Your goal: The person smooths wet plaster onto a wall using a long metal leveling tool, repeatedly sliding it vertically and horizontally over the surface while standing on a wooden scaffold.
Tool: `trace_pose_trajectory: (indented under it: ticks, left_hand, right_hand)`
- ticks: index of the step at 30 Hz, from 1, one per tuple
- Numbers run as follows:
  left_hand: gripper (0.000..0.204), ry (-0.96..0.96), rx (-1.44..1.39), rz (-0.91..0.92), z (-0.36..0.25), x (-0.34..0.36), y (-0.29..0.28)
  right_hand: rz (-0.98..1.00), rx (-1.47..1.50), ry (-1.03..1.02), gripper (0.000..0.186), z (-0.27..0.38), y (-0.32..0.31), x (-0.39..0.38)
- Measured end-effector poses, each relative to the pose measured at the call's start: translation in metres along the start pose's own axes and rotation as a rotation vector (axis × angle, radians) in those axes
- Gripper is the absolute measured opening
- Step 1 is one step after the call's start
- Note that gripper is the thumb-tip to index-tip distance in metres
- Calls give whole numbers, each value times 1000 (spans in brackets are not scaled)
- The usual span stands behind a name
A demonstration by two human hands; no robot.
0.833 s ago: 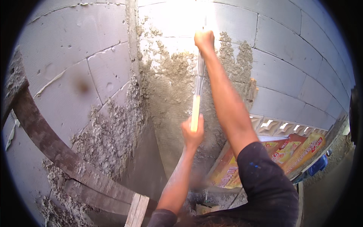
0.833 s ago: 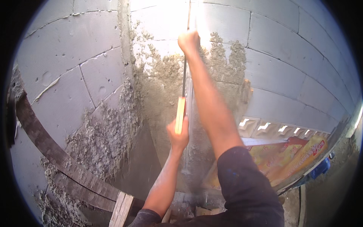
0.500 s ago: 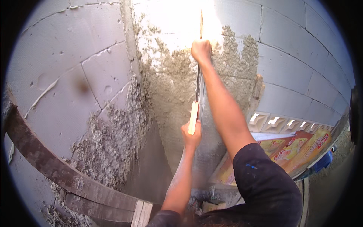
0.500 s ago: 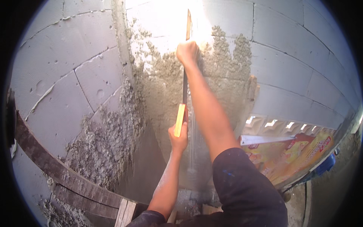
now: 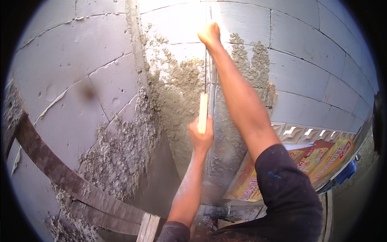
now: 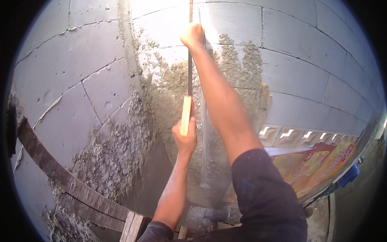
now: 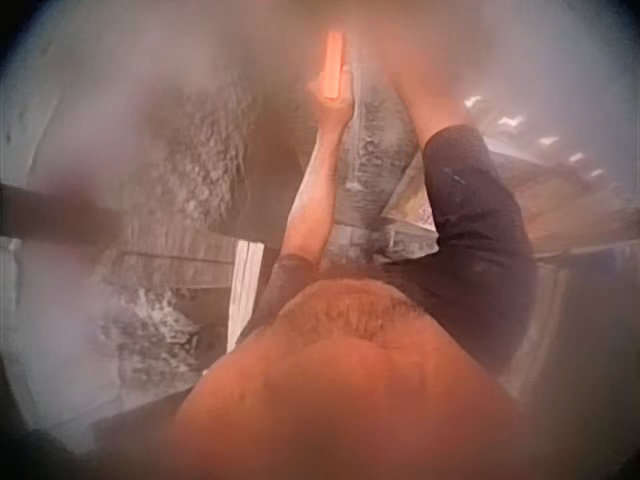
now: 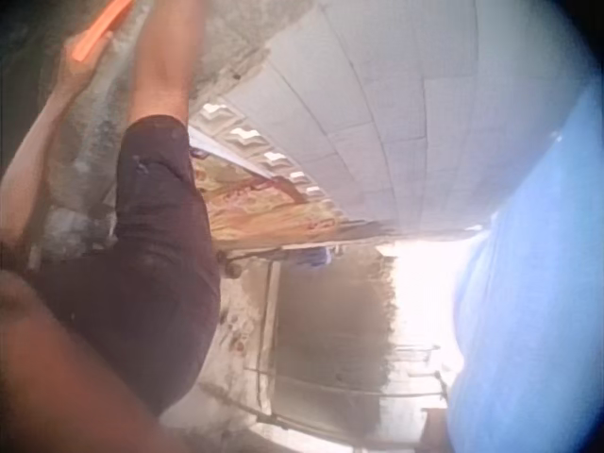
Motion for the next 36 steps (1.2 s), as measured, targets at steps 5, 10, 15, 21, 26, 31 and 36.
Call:
trace_pose_trajectory:
  ticks: [5, 10, 15, 21, 26, 31, 36]
  left_hand:
    - [28, -43, 110, 60, 28, 3, -1]
    - [25, -234, 136, 101, 85, -106, -25]
    - [26, -277, 128, 65, 83, -175, -38]
    - [29, -15, 17, 18, 9, -33, -10]
    - [30, -18, -8, 15, -24, 21, -1]
    - [27, -157, 158, 53, 62, -94, -13]
    - [26, -368, 157, 108, 80, -195, -31]
  right_hand:
    - [-11, 29, -5, 21, -31, 25, -13]
    - [5, 97, 397, 34, -84, 43, -144]
    - [127, 58, 466, 36, -103, 44, -203]
    - [59, 93, 223, 25, -15, 10, -47]
    - [55, 85, 74, 22, -33, 16, 25]
    - [-2, 78, 302, 36, -81, 42, -119]
    - [170, 22, 485, 37, -140, 49, -237]
Point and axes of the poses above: each hand's wrist, its own x-axis towards the middle knuckle, its own y-axis out of the palm, z = x × y, the point moved 8 cm from there along x, towards the middle knuckle, and after that the axes turned 2 degrees about z, right-handed, at the moved point
